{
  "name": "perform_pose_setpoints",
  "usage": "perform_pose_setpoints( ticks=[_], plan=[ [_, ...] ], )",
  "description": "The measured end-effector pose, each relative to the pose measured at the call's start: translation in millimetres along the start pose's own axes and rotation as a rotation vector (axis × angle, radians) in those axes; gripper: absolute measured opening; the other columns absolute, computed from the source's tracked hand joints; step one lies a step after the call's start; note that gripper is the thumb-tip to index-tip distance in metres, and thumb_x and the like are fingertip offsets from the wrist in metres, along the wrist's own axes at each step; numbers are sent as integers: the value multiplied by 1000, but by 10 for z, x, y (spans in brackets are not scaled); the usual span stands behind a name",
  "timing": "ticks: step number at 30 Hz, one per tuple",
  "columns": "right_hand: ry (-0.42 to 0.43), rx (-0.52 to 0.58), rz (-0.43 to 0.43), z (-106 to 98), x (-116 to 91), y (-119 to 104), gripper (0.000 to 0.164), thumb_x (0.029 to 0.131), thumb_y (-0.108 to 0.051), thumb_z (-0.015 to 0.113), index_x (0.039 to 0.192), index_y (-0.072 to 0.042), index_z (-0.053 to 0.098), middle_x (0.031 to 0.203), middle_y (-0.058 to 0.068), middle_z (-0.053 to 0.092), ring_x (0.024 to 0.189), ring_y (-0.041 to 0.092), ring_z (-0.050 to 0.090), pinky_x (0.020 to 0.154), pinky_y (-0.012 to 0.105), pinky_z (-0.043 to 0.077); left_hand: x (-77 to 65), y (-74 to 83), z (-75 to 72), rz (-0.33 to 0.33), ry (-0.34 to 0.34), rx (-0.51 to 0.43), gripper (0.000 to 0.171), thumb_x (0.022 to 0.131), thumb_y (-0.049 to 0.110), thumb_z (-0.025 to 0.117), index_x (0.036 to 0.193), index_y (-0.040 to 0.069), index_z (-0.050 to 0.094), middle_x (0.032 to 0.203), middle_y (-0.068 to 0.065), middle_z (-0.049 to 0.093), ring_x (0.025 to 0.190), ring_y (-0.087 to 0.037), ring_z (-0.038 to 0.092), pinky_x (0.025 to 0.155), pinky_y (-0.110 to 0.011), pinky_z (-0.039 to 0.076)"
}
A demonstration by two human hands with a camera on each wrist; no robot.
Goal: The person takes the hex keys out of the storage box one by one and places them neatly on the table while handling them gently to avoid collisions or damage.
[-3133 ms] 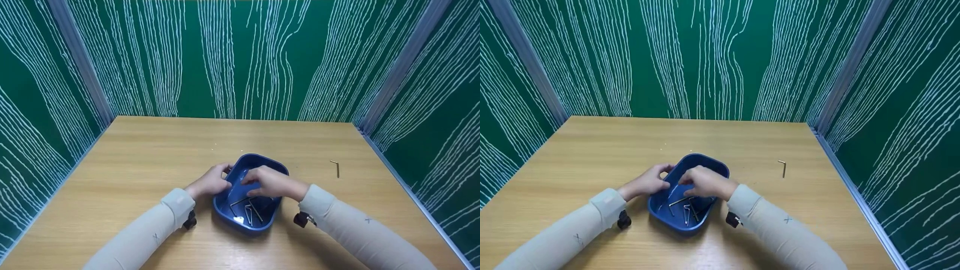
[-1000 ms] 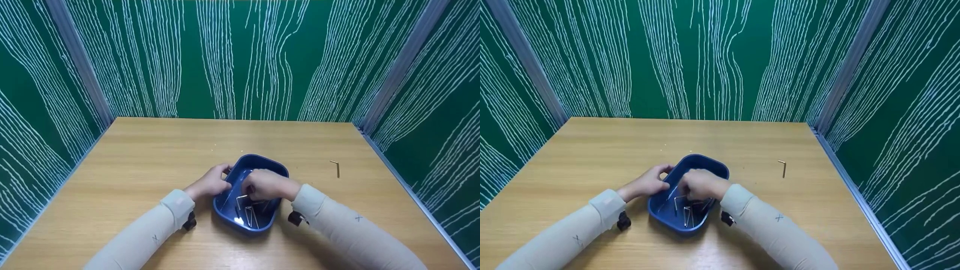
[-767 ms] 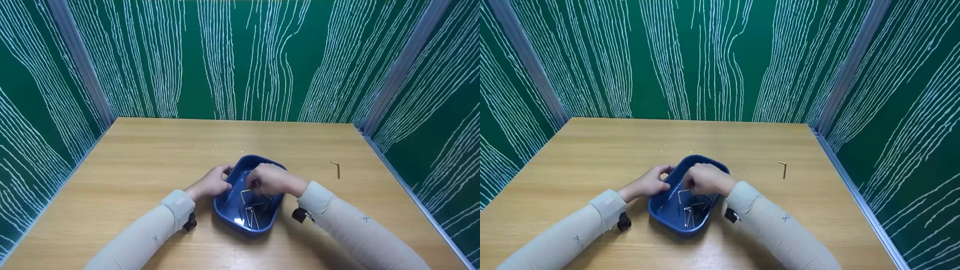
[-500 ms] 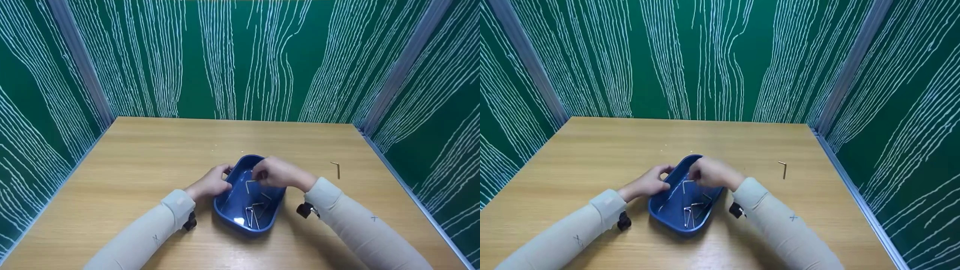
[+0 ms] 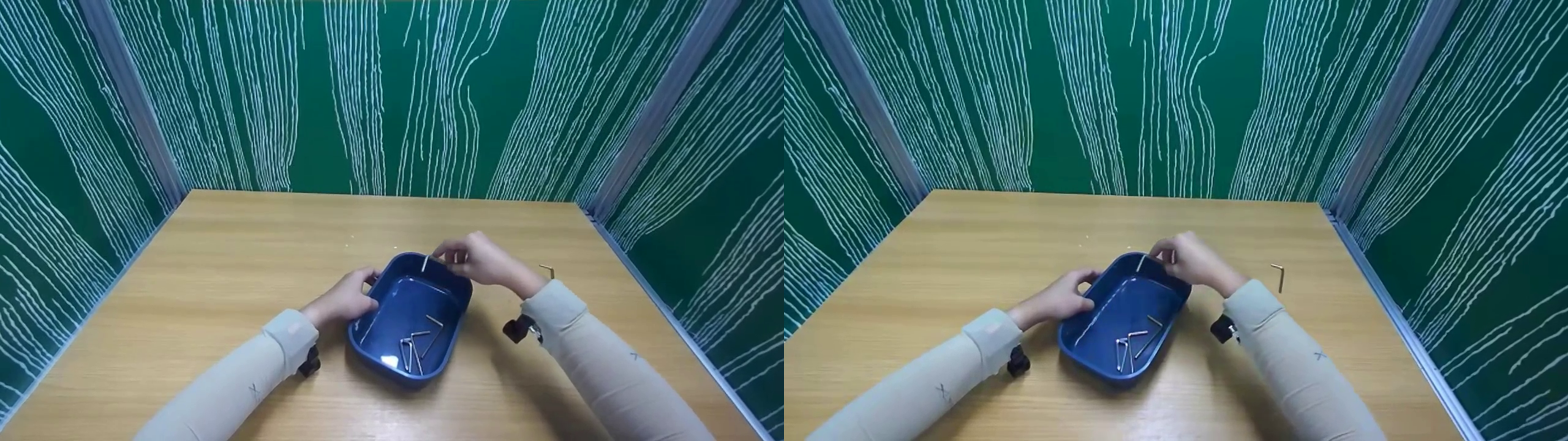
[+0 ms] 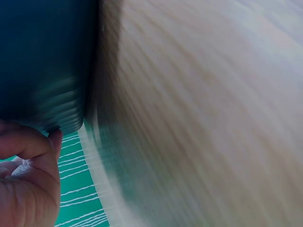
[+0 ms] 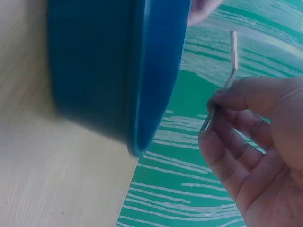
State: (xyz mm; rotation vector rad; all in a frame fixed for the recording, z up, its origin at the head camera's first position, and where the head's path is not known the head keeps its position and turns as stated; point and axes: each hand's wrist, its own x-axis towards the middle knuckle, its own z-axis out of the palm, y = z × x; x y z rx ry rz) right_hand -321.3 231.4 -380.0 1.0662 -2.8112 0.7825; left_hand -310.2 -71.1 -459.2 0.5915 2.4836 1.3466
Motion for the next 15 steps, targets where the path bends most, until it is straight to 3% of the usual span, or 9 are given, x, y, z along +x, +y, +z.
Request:
perform_pose_setpoints(
  ticks=[6, 12, 15],
  plan=[
    [87, 27, 28, -70, -40, 177, 33, 88, 15, 68, 116, 2, 79, 85, 15, 75, 67, 12, 60, 61, 23, 50, 11, -15, 7, 9, -3, 10, 54, 88, -6, 66, 141, 4, 62, 132, -16, 66, 117, -32, 64, 96, -43, 62],
    [128, 61, 128, -135, -90, 321, 33, 88, 15, 68, 117, 4, 77, 85, 16, 75, 64, 11, 57, 56, 20, 47, 2, -6, -8, 55, 1, 38, 58, 85, -5, 66, 142, 1, 62, 133, -18, 68, 121, -33, 63, 103, -48, 58],
    [142, 75, 168, -174, -101, 382, 33, 87, 17, 66, 118, 7, 76, 85, 18, 75, 65, 13, 58, 55, 20, 47, 0, 7, -22, 40, -2, 28, 58, 87, -4, 66, 144, 2, 61, 134, -17, 67, 121, -33, 63, 101, -48, 60]
  ],
)
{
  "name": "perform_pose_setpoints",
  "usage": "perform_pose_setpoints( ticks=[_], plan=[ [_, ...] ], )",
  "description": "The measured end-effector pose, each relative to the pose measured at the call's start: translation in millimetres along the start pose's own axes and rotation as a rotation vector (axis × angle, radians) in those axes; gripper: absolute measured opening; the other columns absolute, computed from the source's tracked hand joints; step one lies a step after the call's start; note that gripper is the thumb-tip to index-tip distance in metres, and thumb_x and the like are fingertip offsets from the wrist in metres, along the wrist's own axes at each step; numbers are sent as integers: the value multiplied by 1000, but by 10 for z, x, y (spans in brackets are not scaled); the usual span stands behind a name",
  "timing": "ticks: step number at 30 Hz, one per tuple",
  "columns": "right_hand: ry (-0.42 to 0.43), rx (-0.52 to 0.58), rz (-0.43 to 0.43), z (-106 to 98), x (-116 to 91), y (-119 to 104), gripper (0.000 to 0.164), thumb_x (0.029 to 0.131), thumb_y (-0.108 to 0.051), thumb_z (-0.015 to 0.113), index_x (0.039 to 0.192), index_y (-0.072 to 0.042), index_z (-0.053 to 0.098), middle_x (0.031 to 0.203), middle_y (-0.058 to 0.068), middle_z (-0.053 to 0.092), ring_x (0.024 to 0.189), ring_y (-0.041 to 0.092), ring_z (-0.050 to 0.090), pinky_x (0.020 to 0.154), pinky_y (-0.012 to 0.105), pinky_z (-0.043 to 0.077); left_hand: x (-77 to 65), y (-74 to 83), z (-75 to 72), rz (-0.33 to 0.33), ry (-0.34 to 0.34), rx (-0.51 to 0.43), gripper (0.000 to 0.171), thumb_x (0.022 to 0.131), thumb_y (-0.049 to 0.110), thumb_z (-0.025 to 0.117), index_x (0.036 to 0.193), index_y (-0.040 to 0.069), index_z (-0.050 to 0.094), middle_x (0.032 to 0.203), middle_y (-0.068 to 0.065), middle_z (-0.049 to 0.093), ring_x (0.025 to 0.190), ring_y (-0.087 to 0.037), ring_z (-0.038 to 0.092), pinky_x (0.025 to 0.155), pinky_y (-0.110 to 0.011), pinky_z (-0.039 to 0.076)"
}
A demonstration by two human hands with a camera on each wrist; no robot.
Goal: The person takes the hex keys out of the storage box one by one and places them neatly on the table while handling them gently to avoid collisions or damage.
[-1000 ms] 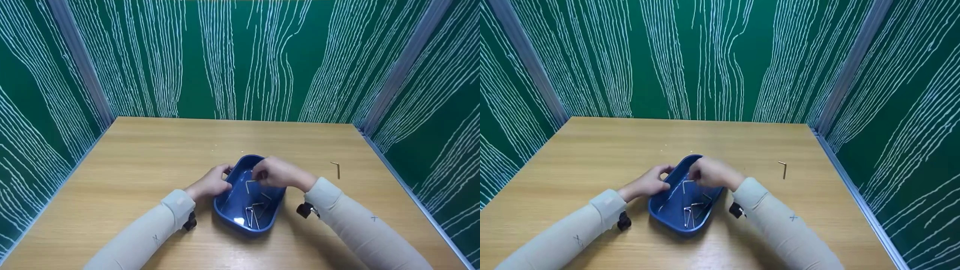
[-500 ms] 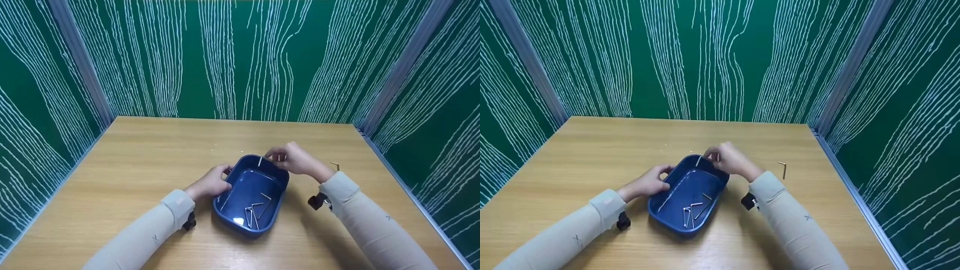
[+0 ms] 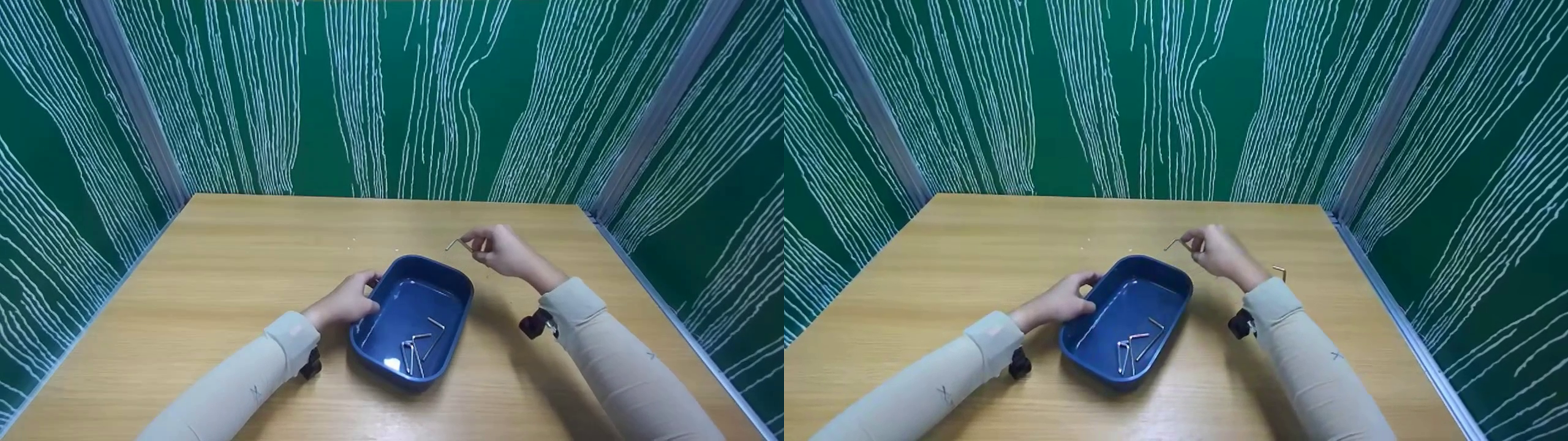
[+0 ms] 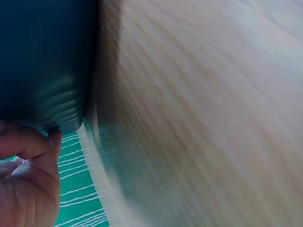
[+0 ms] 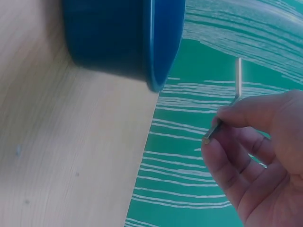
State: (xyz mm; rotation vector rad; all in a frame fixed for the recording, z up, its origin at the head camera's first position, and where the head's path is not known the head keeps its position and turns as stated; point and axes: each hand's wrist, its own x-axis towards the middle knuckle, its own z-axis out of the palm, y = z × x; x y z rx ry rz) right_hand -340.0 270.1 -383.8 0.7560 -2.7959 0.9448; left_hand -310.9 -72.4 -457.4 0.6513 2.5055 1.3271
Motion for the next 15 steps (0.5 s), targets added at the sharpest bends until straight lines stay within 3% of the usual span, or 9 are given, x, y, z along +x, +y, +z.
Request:
perform_pose_setpoints(
  ticks=[7, 15],
  plan=[
    [5, 37, 121, -82, -17, 103, 28, 89, 16, 65, 116, 12, 73, 89, 20, 74, 67, 14, 58, 55, 20, 48, -5, -6, -2, 0, -5, -19, 56, 86, -6, 65, 141, 3, 61, 132, -15, 67, 117, -30, 65, 95, -43, 62],
    [22, 73, 186, -133, -44, 229, 27, 90, 13, 65, 116, 14, 72, 86, 16, 73, 62, 10, 60, 56, 20, 52, 3, -14, 6, -11, -12, -29, 57, 86, -7, 65, 142, 4, 61, 133, -15, 67, 117, -30, 64, 95, -42, 62]
  ],
)
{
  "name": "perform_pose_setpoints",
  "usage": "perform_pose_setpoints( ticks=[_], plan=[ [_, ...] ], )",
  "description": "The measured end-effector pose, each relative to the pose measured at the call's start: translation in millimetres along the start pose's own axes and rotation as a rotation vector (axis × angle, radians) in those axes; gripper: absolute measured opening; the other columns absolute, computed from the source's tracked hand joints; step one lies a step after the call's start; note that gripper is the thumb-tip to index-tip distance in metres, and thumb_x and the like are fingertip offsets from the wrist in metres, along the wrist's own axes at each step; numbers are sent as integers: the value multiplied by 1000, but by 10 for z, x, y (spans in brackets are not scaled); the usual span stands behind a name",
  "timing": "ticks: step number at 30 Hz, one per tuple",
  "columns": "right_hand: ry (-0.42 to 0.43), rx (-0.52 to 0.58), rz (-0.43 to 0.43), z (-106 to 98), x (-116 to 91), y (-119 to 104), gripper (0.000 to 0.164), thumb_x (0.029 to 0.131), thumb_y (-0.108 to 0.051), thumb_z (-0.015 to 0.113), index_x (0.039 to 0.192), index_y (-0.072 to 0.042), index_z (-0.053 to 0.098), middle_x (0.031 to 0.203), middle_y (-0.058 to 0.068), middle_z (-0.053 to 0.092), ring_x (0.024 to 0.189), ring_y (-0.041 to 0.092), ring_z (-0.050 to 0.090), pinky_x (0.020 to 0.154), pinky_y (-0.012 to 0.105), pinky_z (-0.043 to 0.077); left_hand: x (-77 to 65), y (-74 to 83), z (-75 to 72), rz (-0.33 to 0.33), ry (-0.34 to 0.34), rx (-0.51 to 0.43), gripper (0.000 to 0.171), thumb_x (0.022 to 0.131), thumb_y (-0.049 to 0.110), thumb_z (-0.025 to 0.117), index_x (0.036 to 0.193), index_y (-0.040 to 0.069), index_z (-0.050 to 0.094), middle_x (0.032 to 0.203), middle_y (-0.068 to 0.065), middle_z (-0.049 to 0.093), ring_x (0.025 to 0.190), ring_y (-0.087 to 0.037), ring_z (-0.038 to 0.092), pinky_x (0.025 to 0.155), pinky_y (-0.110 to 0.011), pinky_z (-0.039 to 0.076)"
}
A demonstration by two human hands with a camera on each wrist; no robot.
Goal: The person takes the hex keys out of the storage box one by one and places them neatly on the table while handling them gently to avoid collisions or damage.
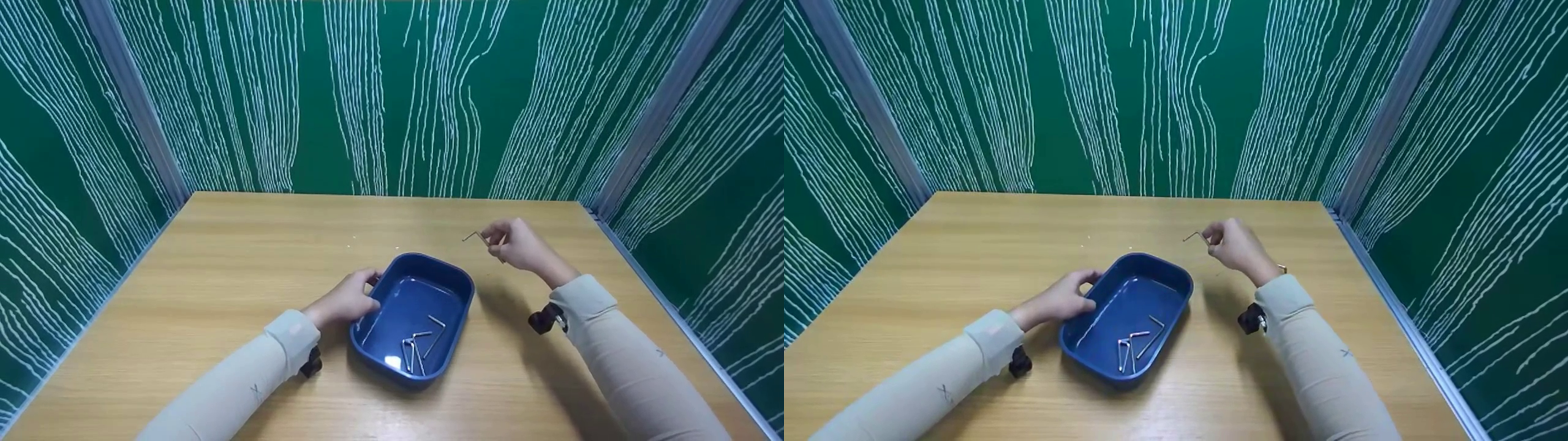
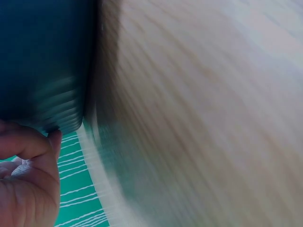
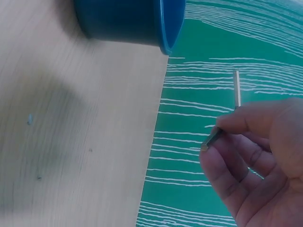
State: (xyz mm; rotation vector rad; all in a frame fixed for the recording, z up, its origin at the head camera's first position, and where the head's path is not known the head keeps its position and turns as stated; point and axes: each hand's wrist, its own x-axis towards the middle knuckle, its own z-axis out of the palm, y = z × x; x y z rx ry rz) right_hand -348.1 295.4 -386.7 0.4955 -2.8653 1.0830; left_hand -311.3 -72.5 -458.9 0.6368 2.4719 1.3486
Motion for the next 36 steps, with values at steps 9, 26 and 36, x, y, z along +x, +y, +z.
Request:
perform_pose_setpoints(
  ticks=[9, 26, 36],
  plan=[
    [44, 48, 123, -81, -41, 75, 30, 92, 9, 66, 121, 14, 70, 91, 15, 71, 70, 11, 64, 61, 19, 58, -1, 27, 1, -10, 5, 24, 57, 88, -5, 65, 144, 4, 60, 137, -18, 65, 124, -34, 63, 104, -49, 60],
    [84, 224, 315, -238, -86, 310, 35, 94, 11, 63, 128, 17, 60, 95, 14, 69, 72, 13, 68, 67, 24, 64, -2, 43, -17, -2, 10, 33, 58, 86, -6, 64, 143, 3, 60, 138, -20, 65, 122, -35, 64, 102, -48, 60],
    [115, 266, 422, -247, -110, 481, 35, 95, 8, 63, 129, 16, 58, 87, 6, 69, 66, 11, 68, 65, 25, 64, 1, 26, -4, -11, 6, 46, 55, 88, -5, 65, 142, 3, 61, 138, -19, 65, 121, -34, 64, 101, -47, 61]
  ],
)
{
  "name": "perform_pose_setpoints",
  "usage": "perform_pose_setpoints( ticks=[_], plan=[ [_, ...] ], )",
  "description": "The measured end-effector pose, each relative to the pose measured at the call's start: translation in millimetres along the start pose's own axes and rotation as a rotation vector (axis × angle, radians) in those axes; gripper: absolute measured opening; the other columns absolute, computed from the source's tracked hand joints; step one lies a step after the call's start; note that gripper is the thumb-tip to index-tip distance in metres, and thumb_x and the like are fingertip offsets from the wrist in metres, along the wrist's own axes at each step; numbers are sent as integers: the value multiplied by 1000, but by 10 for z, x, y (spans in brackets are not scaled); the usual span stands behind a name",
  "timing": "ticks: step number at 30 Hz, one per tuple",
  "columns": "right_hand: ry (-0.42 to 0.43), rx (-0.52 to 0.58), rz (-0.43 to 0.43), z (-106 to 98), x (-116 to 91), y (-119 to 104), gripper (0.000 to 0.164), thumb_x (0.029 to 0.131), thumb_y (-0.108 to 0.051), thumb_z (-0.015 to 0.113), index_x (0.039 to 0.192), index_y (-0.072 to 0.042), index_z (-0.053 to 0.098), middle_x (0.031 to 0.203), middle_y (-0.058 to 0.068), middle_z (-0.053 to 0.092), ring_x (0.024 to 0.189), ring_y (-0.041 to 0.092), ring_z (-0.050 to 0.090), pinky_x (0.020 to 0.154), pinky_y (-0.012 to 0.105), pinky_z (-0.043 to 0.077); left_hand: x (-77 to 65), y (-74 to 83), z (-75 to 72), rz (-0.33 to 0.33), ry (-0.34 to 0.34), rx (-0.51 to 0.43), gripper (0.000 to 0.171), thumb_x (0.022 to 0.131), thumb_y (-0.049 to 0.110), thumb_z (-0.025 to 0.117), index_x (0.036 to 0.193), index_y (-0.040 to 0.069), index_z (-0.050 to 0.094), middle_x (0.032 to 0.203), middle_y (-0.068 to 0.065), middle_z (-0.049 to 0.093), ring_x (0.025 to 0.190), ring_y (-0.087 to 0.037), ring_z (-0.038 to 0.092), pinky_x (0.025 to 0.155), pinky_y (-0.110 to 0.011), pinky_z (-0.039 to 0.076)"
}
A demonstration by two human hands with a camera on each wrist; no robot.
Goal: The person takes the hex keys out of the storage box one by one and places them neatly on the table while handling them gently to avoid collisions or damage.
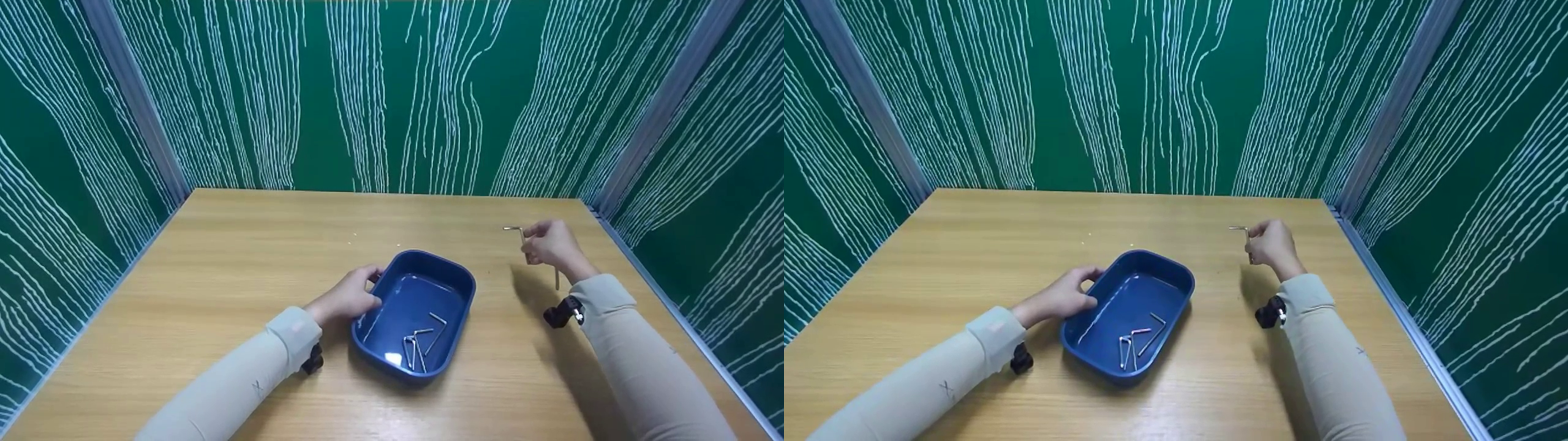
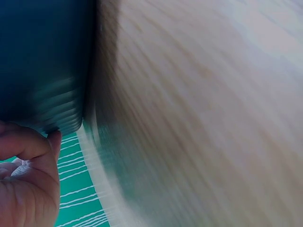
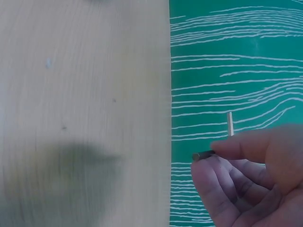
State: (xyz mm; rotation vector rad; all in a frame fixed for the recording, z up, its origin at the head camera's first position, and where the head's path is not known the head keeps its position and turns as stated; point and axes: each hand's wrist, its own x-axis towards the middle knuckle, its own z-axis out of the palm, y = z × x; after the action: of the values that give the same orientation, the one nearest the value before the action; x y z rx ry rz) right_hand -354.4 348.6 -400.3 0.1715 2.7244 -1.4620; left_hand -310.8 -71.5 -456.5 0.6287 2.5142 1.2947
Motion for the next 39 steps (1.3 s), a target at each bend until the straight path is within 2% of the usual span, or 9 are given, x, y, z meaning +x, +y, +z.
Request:
perform_pose_setpoints(
  ticks=[5, 12, 19, 27, 29, 35, 39],
  plan=[
    [29, 37, 35, -9, 15, 76, 36, 93, 9, 65, 127, 16, 59, 81, 4, 68, 62, 11, 69, 65, 26, 65, -16, 8, 0, 31, 7, 10, 60, 85, -6, 65, 144, 0, 60, 135, -20, 68, 120, -34, 65, 97, -45, 62],
    [50, 12, 83, -47, 17, 189, 45, 92, 7, 70, 134, 16, 57, 100, 14, 66, 69, 13, 71, 72, 28, 67, -11, 27, -3, -3, 6, 4, 58, 86, -6, 66, 144, 1, 60, 136, -18, 67, 119, -32, 66, 95, -43, 63],
    [38, 10, 150, -94, 45, 316, 45, 95, 5, 68, 137, 14, 56, 93, 9, 71, 72, 12, 72, 72, 28, 66, -5, 36, -15, -4, -2, -3, 57, 87, -6, 65, 143, 2, 60, 134, -18, 67, 117, -31, 65, 94, -43, 63],
    [34, -67, 213, -106, 36, 445, 44, 101, 0, 63, 142, 12, 56, 114, 19, 65, 84, 19, 69, 76, 30, 65, -10, 44, -16, -18, -12, -11, 57, 88, -6, 64, 144, 2, 59, 138, -18, 66, 121, -32, 64, 99, -45, 62],
    [35, -73, 222, -104, 36, 476, 42, 101, -1, 63, 140, 12, 57, 111, 17, 66, 82, 19, 68, 74, 30, 64, -11, 39, -15, -16, -12, -12, 56, 88, -6, 64, 144, 2, 59, 138, -18, 65, 122, -32, 64, 100, -45, 62],
    [31, -108, 181, -87, 26, 569, 36, 95, 0, 66, 128, 15, 64, 79, 3, 70, 66, 13, 65, 60, 30, 59, -6, 9, -5, 19, -7, -6, 56, 86, -6, 65, 141, 0, 61, 134, -18, 67, 114, -29, 66, 91, -40, 62],
    [26, -108, 178, -61, 17, 595, 31, 96, 1, 66, 124, 15, 65, 82, 5, 71, 69, 14, 65, 62, 30, 59, 0, -8, -4, 22, -5, -9, 56, 86, -6, 65, 141, 0, 61, 133, -17, 68, 113, -28, 66, 89, -38, 62]
  ],
)
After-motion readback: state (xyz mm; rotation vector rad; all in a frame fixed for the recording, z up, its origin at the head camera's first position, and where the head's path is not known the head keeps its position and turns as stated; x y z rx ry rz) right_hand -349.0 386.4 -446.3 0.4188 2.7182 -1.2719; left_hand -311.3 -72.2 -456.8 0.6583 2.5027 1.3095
